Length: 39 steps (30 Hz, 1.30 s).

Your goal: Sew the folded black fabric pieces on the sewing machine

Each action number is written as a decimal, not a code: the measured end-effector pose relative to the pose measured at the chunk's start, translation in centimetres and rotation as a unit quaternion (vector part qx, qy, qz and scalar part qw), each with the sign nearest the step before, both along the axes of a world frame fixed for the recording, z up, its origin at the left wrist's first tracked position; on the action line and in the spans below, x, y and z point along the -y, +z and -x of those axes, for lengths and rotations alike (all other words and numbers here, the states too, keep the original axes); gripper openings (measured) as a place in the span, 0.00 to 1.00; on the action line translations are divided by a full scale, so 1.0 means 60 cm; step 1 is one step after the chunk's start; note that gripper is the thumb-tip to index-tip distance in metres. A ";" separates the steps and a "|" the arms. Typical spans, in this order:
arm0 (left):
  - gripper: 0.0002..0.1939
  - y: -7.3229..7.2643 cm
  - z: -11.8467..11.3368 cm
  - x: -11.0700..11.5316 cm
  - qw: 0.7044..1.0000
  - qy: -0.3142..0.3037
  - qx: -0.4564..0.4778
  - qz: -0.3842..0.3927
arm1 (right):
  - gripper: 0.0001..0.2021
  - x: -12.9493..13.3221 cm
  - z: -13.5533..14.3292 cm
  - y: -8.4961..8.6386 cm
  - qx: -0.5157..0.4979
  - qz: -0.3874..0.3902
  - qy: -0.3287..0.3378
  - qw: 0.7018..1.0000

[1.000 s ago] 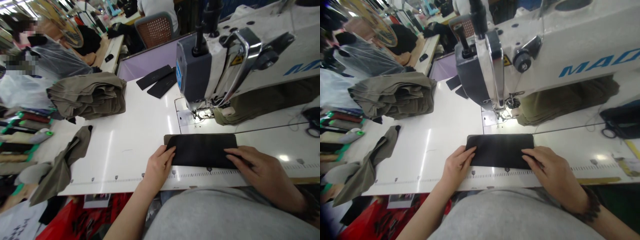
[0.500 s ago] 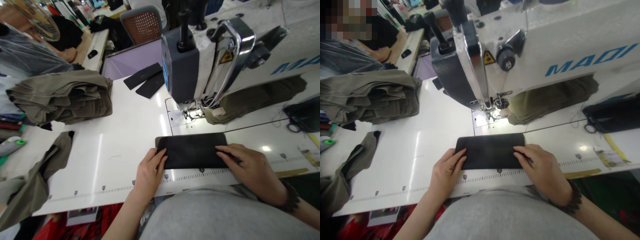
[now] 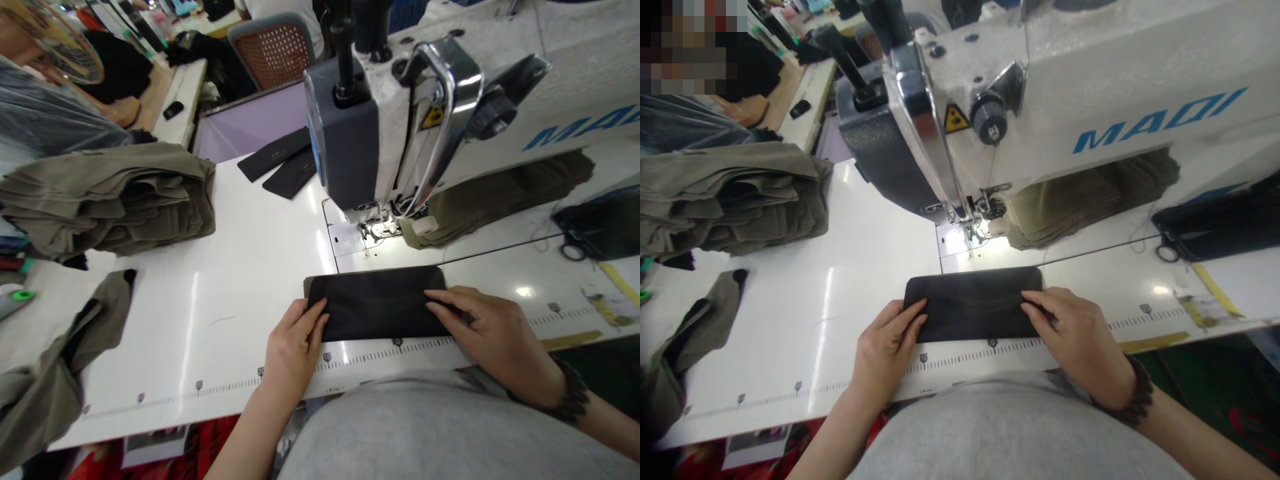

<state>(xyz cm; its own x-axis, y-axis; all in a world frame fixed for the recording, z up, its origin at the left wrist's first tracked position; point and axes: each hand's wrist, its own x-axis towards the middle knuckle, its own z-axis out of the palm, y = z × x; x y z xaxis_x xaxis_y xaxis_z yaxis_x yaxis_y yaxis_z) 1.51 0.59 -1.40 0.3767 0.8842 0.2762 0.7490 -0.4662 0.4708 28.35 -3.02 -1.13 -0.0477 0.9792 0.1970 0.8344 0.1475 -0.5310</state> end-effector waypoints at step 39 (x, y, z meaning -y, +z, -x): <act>0.12 0.001 -0.001 -0.002 1.000 0.018 -0.003 0.022 | 0.10 0.003 0.002 0.002 0.035 -0.039 0.011 0.999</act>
